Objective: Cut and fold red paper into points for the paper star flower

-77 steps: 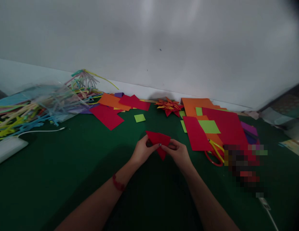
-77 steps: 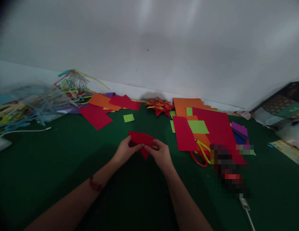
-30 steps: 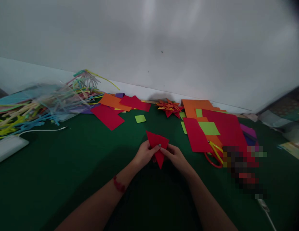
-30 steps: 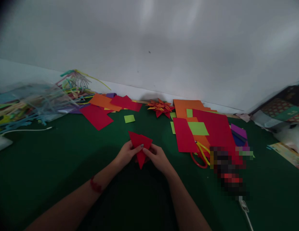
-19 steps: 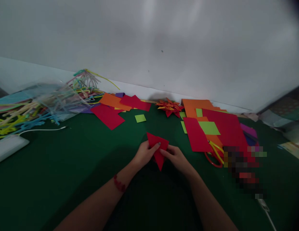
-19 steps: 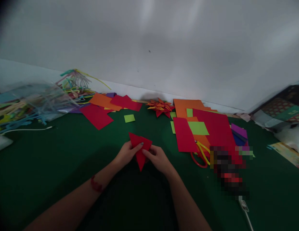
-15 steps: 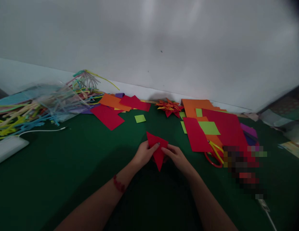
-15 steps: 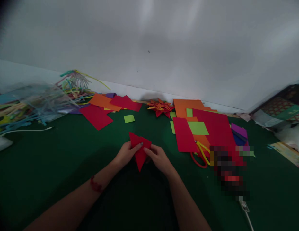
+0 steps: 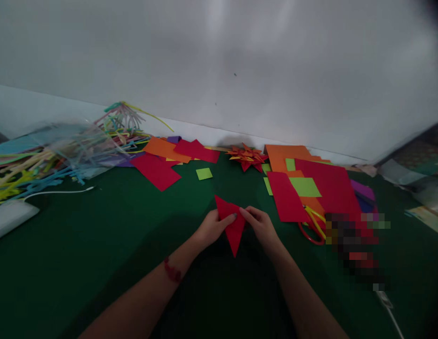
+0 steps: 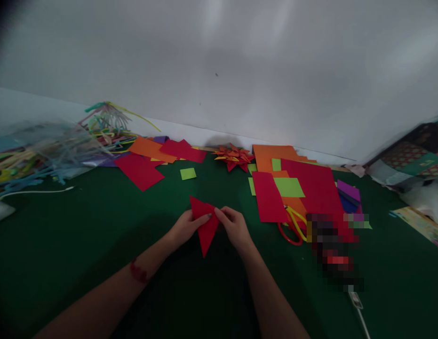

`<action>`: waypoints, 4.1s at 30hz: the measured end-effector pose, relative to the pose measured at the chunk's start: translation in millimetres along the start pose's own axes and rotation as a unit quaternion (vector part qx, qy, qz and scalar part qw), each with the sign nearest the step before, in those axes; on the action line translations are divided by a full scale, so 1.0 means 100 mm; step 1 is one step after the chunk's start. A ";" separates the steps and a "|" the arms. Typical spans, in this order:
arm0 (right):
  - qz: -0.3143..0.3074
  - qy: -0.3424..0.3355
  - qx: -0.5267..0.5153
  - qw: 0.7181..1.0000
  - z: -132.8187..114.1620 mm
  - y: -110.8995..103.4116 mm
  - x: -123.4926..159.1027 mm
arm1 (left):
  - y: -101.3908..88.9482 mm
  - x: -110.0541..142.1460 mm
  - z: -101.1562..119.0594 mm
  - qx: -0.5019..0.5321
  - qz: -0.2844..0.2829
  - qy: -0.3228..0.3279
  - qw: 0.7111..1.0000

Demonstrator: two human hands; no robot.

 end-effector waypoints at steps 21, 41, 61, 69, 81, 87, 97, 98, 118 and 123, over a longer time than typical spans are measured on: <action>-0.063 -0.007 0.034 0.997 -0.01 0.08 0.04 | -0.01 0.00 0.07 0.013 0.062 -0.025 0.998; -0.092 -0.016 0.041 0.995 -0.06 0.02 0.09 | 0.02 0.03 0.07 0.039 -0.030 -0.018 0.999; -0.075 0.020 0.017 0.997 0.03 0.05 0.04 | 0.00 0.00 0.04 0.025 -0.015 -0.006 1.000; -0.061 0.002 0.044 0.997 0.04 0.05 0.05 | 0.01 0.02 0.00 -0.035 -0.044 0.007 0.998; -0.038 -0.033 0.044 0.998 0.00 0.06 0.07 | 0.03 0.02 0.04 0.045 0.006 -0.018 0.999; -0.012 -0.043 0.036 0.998 0.04 0.10 0.05 | 0.02 0.03 0.03 0.032 0.008 -0.030 0.999; -0.074 -0.018 0.063 0.995 -0.03 0.07 0.10 | -0.03 -0.03 0.07 0.051 0.124 0.015 0.991; -0.078 -0.015 0.061 0.995 -0.02 0.08 0.10 | -0.04 -0.03 0.06 0.060 0.135 0.009 0.989; 0.028 -0.018 0.058 0.998 0.00 0.04 0.01 | -0.02 -0.04 0.07 0.019 0.089 0.071 0.993; 0.008 -0.013 0.010 1.000 -0.04 0.03 0.04 | -0.06 0.10 0.20 -0.208 0.216 0.234 0.925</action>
Point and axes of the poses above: each hand's wrist, its own x-axis away from the middle knuckle, its own y-axis out of the palm, z = x × y, the point moved 1 cm from there along -x, towards the middle knuckle, and after that the axes turned 2 degrees about z, right-handed, at the moved point
